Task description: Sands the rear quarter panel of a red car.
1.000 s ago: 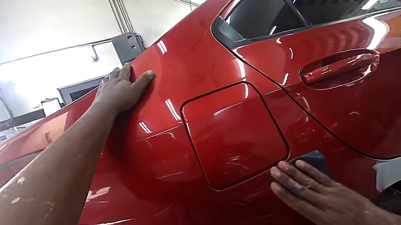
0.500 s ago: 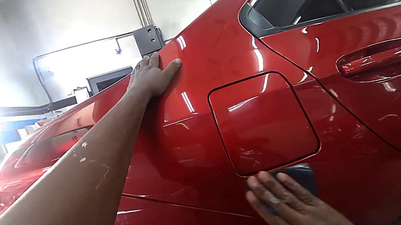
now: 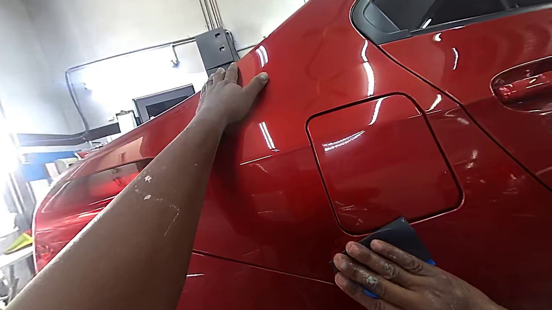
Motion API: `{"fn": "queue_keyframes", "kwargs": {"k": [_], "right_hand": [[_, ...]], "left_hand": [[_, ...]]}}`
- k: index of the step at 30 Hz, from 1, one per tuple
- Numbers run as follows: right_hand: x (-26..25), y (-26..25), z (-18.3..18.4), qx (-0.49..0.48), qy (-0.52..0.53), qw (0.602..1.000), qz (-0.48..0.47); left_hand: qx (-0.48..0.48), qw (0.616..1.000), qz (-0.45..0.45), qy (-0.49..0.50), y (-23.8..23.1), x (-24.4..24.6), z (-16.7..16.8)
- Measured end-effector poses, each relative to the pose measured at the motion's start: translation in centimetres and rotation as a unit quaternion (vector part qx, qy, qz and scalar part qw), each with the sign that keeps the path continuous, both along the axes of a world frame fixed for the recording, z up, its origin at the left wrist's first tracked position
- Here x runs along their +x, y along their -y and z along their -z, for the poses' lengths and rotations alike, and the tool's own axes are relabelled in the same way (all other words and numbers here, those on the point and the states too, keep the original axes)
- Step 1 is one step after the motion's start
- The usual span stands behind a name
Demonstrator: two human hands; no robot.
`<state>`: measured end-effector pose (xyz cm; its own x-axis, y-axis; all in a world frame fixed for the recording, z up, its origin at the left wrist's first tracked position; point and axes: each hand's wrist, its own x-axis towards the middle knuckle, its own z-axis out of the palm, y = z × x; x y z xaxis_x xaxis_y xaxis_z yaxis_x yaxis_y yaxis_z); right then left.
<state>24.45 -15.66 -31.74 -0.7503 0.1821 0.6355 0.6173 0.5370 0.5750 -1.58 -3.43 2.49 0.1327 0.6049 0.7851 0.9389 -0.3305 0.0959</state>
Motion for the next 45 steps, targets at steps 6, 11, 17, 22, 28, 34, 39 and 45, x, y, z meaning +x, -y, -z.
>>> {"fn": "queue_keyframes", "kwargs": {"k": [6, 11, 17, 22, 28, 34, 39, 45], "right_hand": [[3.5, 1.4, 0.2, -0.024, 0.052, 0.998, 0.022], [-0.5, 0.1, -0.3, 0.006, 0.021, 1.000, -0.007], [3.8, 1.6, 0.8, -0.020, 0.051, 0.998, 0.024], [-1.8, 0.6, 0.7, -0.011, -0.025, 0.999, 0.043], [1.8, 1.9, 2.4, -0.015, -0.078, 0.993, 0.087], [-2.9, 1.5, 0.7, -0.048, -0.123, 0.989, 0.061], [2.8, 2.4, 1.3, -0.004, -0.104, 0.989, 0.101], [-1.4, 1.5, 0.9, -0.051, -0.114, 0.992, 0.027]], "left_hand": [[-0.002, 1.000, -0.005, 0.005, 0.3, 0.1, 0.1], [0.004, 1.000, -0.001, 0.000, -0.1, -0.1, 0.1], [-0.001, 1.000, 0.002, -0.001, 0.3, -0.1, 0.1], [0.001, 1.000, -0.001, -0.006, 0.0, 0.0, 0.1], [-0.005, 1.000, 0.003, -0.002, 0.0, -0.1, -0.1], [-0.001, 1.000, 0.003, -0.008, -0.1, -0.1, -0.1], [-0.004, 1.000, 0.005, -0.001, 0.3, 0.1, 0.0], [0.023, 0.999, 0.011, -0.020, -0.7, -0.3, -0.1]]}}
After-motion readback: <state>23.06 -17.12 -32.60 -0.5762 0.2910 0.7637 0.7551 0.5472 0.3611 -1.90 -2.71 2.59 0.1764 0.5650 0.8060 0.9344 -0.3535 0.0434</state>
